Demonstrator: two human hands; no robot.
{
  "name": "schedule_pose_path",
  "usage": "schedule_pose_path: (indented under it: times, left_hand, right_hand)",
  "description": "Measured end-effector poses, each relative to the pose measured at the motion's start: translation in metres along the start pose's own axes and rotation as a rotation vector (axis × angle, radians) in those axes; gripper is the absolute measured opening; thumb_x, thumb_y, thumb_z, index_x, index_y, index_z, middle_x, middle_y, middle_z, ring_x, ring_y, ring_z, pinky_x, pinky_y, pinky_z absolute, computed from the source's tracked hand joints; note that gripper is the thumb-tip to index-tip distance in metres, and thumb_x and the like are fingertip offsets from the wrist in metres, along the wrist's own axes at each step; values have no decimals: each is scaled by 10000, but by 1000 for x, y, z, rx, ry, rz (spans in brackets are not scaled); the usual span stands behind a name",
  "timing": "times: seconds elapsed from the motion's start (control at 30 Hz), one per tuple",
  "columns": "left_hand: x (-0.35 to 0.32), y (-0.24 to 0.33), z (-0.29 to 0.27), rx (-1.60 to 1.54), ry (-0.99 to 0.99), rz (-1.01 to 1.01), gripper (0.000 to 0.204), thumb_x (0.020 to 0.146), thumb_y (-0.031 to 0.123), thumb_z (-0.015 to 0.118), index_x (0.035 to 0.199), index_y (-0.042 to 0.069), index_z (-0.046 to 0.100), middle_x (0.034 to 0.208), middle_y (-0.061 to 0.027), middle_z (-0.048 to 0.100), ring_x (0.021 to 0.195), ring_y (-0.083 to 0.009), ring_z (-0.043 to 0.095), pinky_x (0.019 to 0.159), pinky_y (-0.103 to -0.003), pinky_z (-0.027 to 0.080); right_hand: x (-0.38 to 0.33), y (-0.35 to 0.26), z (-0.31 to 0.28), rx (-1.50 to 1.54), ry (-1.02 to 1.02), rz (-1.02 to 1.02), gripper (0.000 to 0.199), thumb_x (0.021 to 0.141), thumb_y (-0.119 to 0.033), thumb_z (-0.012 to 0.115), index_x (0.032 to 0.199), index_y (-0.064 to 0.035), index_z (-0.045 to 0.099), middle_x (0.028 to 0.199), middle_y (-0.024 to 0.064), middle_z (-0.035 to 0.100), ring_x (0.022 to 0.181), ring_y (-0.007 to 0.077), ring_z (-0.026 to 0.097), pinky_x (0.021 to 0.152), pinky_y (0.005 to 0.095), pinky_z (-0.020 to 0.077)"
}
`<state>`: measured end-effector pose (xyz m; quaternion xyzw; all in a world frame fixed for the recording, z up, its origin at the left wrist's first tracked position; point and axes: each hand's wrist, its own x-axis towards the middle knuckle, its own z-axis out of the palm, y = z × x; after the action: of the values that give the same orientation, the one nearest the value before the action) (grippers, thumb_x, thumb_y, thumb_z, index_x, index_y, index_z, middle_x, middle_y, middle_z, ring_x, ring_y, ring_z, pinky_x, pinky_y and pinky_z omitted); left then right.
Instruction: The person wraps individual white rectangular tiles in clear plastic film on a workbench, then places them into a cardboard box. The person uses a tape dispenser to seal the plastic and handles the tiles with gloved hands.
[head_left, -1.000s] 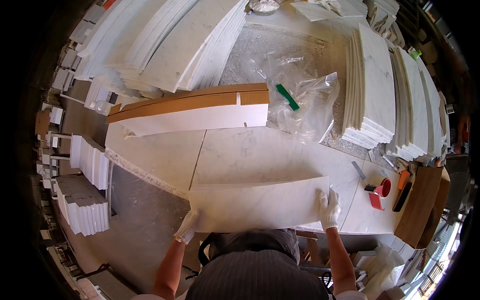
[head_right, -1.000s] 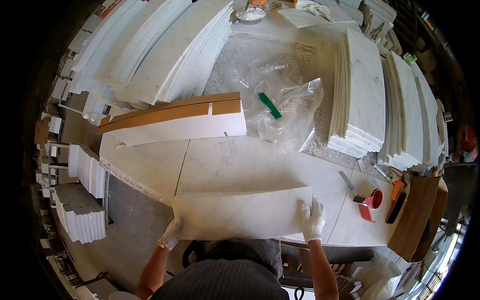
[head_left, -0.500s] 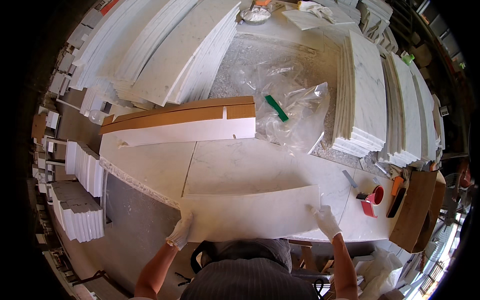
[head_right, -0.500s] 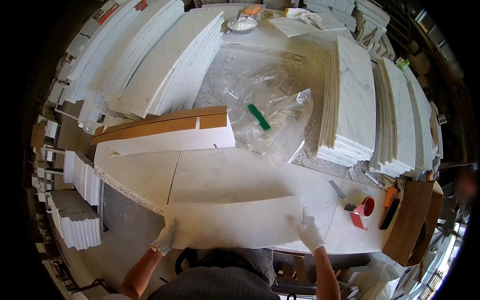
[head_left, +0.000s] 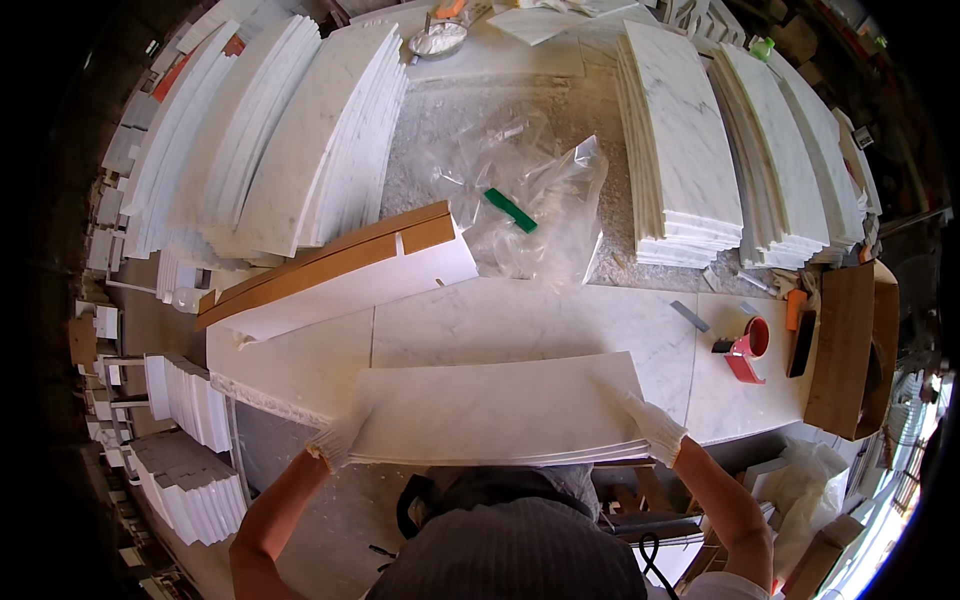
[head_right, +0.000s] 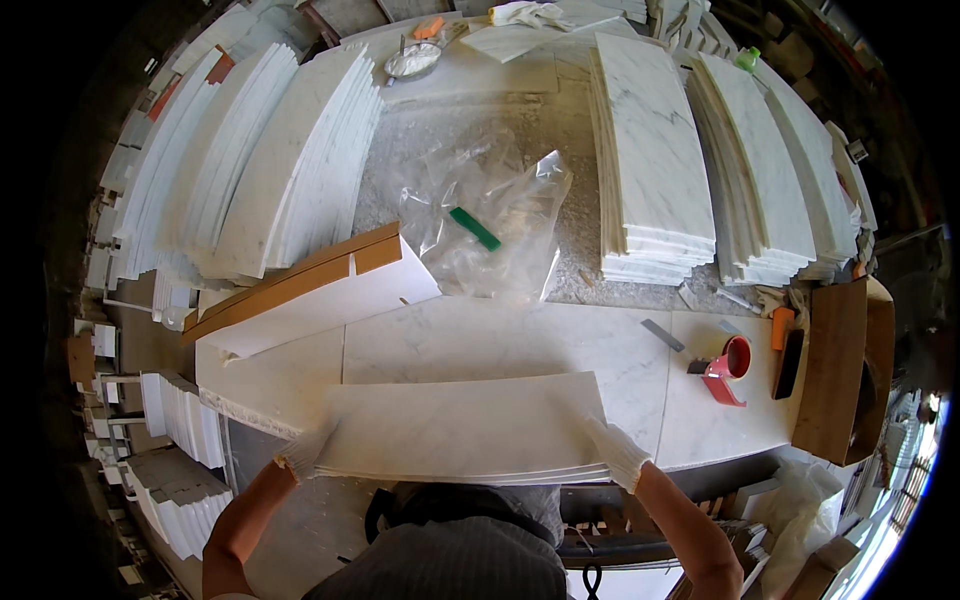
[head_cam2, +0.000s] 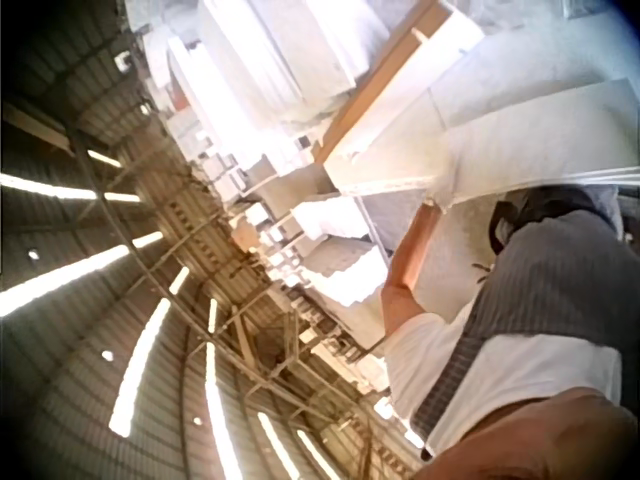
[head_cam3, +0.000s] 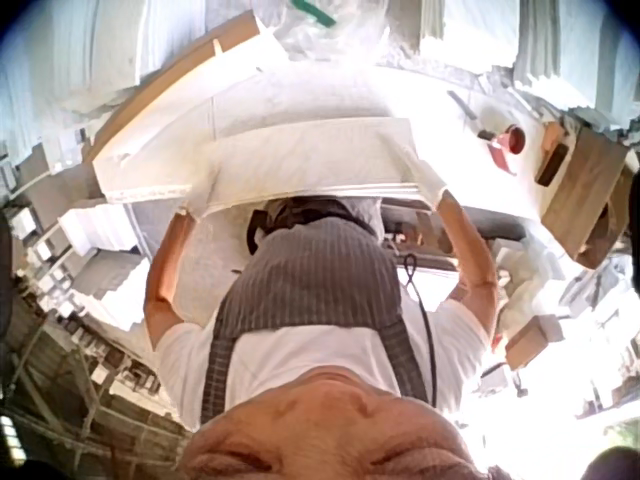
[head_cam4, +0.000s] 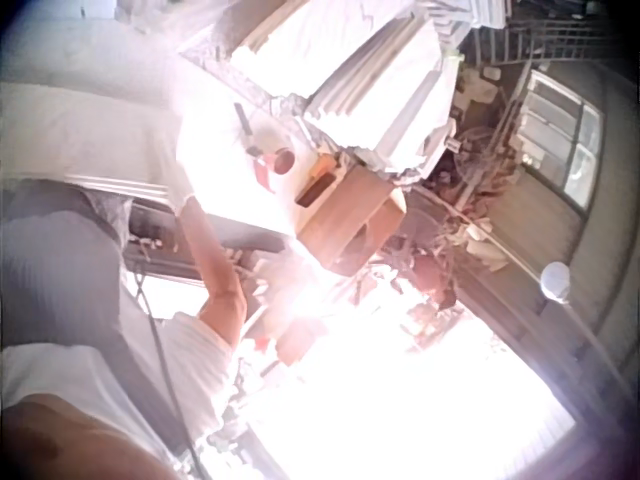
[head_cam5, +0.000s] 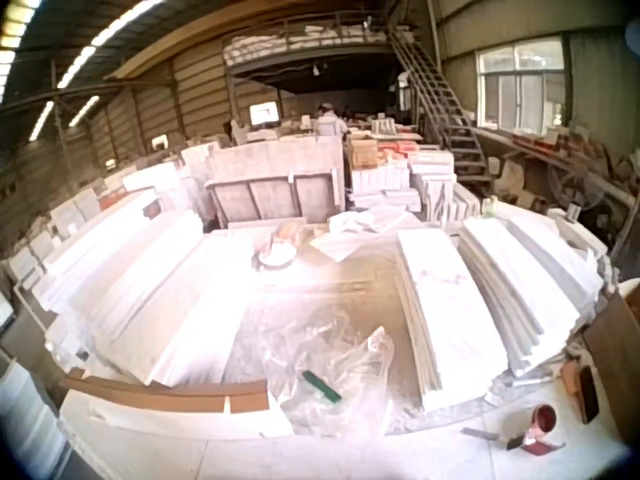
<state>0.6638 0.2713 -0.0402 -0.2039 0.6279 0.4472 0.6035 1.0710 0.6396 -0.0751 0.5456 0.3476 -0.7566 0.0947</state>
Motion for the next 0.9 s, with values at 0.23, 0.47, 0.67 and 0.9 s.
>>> schedule_pose_path:
  times: [0.23,0.47,0.67,0.9]
  left_hand:
    - [-3,91,35,253,-166,-303,590,1051,435,517,1469,25,441,1414,-129,551,1155,-250,639,920,-350,579]
    - [-4,144,54,415,-248,-399,568,1048,408,533,1467,35,446,1412,-130,549,1139,-259,647,885,-342,592]
    - [-27,138,31,838,-32,311,534,1034,375,565,1447,48,477,1394,-122,562,1124,-247,648,844,-309,592]
    - [4,64,71,254,169,859,389,1041,318,536,1323,58,599,1208,-61,644,1120,-148,588,978,-309,480]
  right_hand:
    - [-42,-16,-17,280,36,222,494,1038,-404,555,1340,-14,548,1248,118,639,1082,250,647,935,419,563]
    - [-24,-44,-32,272,-21,385,519,1036,-409,542,1362,-6,508,1306,165,600,1110,288,640,970,439,550]
    - [-38,-91,-12,245,-19,369,486,1045,-357,503,1383,-8,513,1309,171,607,1131,305,638,975,454,552]
    - [-37,-85,-35,293,-127,325,626,1044,-513,439,1452,-40,471,1362,153,588,1149,308,624,915,526,552]
